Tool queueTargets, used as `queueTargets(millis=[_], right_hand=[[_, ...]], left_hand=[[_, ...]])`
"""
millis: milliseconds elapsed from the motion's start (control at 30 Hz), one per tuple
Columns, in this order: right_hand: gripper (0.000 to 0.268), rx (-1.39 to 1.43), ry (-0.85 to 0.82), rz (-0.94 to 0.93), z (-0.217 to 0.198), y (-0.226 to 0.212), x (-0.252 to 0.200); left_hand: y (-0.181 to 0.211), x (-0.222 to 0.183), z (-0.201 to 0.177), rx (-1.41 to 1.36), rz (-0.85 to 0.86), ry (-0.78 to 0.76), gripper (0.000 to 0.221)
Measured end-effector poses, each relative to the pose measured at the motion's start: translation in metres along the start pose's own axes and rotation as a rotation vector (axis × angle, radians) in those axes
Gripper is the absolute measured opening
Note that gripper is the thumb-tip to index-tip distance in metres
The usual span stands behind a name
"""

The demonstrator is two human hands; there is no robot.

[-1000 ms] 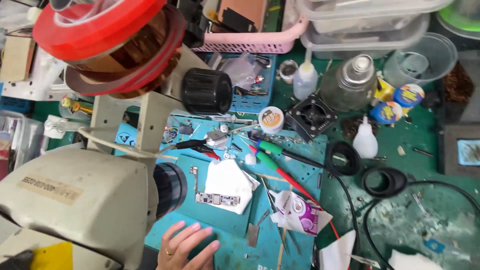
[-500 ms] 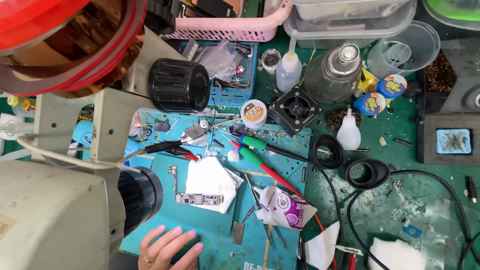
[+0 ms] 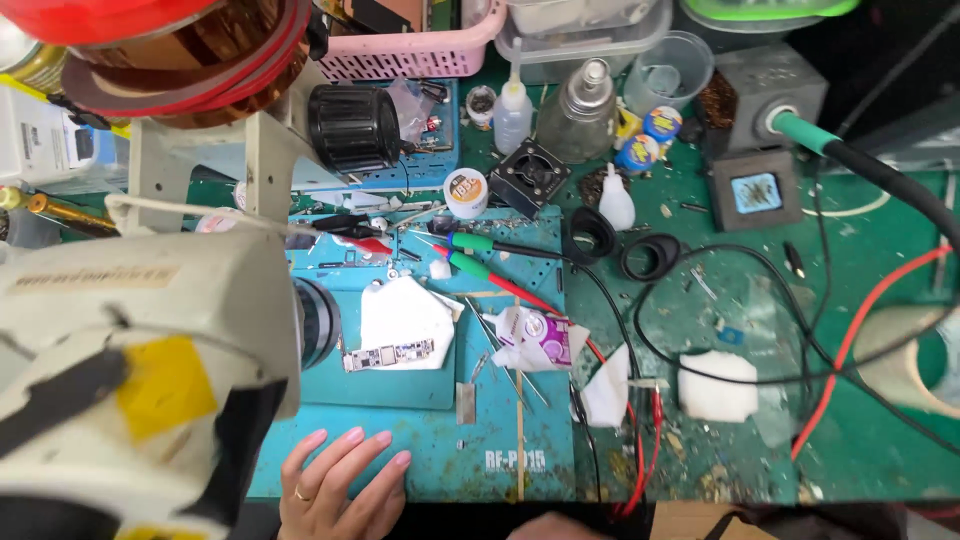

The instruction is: Soldering electronic components onto a circuit board at a repair station.

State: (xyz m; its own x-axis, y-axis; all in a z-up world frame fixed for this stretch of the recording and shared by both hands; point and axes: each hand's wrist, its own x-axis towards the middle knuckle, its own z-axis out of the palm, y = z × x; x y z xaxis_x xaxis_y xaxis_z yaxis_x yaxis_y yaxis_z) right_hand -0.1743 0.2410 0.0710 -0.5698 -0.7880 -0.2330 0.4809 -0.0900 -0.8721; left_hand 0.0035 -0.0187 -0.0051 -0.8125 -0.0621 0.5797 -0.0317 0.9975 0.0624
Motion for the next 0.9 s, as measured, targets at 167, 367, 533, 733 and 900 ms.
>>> queueTargets(millis=[167, 367, 533, 733, 900], right_hand=[[0.049, 0.275, 0.276, -0.198, -0.006, -0.052, 0.06], [0.031, 0.291, 0.867, -0.358, -0.069, -0.099, 0.162], [0.023, -0.775, 1.007, -0.418, -0.121, -0.103, 0.173], [0.022, -1.325, 0.897, -1.079, -0.108, -0.104, 0.131], [0.028, -0.649, 0.743, -1.042, -0.086, -0.094, 0.108]], left_hand=[[-0.006, 0.002, -0.01, -0.047, 0.153, -0.019, 0.025], [-0.008, 0.002, -0.015, -0.108, 0.193, 0.01, 0.029], [-0.012, -0.002, -0.024, -0.283, 0.081, 0.026, 0.027], [-0.014, -0.004, -0.028, -0.384, 0.105, 0.011, 0.026], [-0.012, 0.004, -0.029, -0.407, 0.143, -0.01, 0.025]])
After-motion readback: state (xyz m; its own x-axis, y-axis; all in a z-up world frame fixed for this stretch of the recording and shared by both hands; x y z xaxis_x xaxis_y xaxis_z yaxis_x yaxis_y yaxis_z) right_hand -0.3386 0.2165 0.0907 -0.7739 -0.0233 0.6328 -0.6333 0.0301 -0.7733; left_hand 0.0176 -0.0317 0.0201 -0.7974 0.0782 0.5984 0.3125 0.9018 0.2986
